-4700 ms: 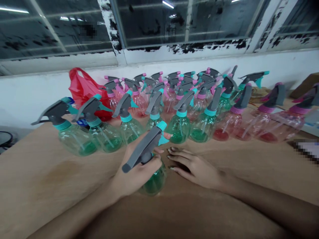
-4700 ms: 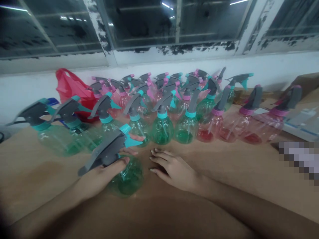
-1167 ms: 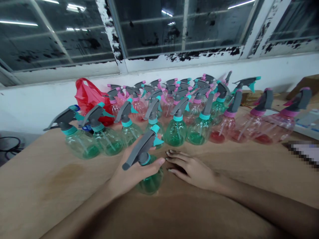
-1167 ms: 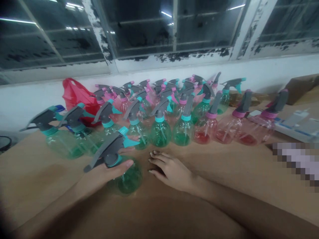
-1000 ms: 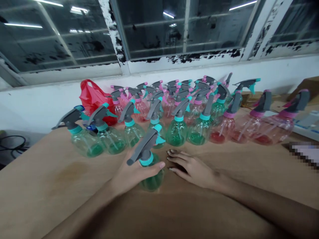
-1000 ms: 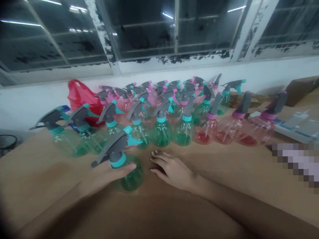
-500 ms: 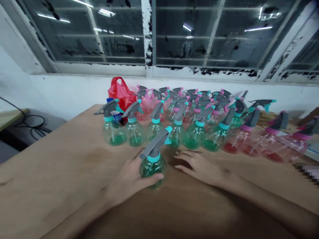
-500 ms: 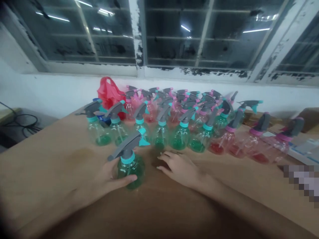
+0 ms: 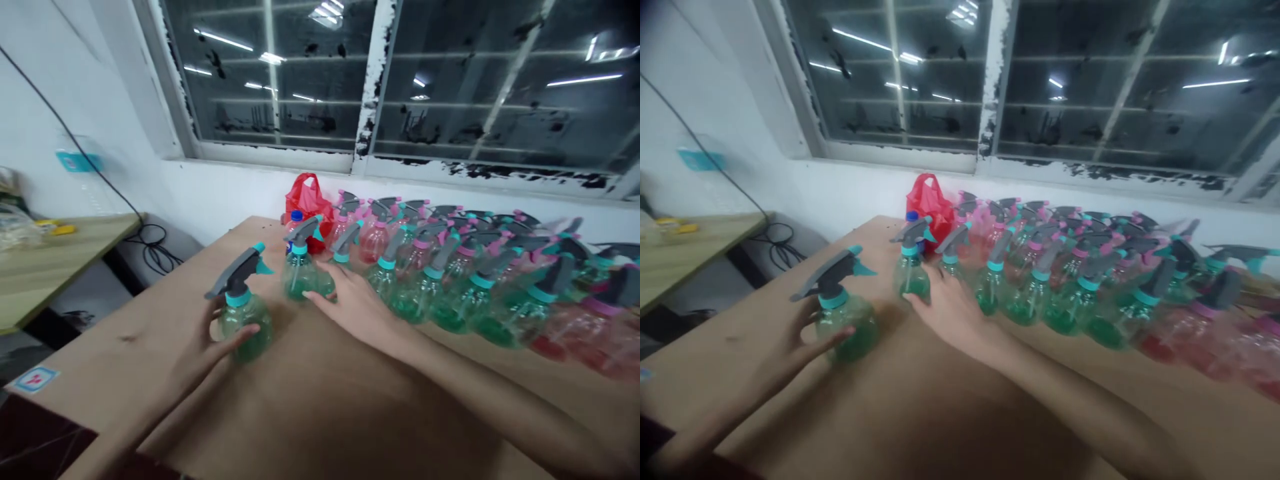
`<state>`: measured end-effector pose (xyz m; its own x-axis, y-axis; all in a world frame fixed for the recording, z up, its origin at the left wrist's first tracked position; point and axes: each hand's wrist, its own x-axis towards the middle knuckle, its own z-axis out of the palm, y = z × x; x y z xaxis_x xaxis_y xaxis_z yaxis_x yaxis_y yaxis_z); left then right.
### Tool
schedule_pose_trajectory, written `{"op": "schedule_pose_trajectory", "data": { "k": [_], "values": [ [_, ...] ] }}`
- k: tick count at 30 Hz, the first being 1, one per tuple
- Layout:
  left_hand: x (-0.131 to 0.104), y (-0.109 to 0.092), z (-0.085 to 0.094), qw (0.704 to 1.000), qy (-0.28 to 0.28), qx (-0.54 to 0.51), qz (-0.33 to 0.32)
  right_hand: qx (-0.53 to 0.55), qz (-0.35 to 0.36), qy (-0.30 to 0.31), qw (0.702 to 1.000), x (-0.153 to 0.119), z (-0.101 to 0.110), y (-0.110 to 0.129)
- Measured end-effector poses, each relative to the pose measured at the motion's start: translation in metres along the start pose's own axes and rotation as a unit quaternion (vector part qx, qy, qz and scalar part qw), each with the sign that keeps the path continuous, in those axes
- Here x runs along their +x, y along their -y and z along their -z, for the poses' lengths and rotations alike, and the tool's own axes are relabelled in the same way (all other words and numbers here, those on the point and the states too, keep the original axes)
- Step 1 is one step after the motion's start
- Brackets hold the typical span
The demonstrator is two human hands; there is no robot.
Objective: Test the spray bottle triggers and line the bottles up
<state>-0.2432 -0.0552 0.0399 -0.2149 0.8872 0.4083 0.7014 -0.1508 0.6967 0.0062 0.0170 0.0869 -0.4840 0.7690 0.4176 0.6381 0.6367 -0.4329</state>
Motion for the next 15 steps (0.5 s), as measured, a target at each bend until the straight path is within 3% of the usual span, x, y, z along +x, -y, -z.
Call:
{"op": "schedule_pose_trajectory", "data": {
  "k": [7, 12, 15],
  "values": [
    [0.053, 0.025, 0.019, 0.999, 0.006, -0.044, -0.027, 0.000, -0.029, -0.032, 0.999, 0.034, -0.033, 0.005],
    [0.087, 0.017, 0.009, 0.996, 0.042, -0.056, -0.046, -0.011, -0.081, -0.015, 0.996, 0.047, -0.042, 0.001],
    [0.095, 0.012, -0.001, 0.996, 0.048, -0.045, -0.052, 0.014, -0.070, -0.033, 0.997, 0.052, -0.051, -0.005]
  ]
}}
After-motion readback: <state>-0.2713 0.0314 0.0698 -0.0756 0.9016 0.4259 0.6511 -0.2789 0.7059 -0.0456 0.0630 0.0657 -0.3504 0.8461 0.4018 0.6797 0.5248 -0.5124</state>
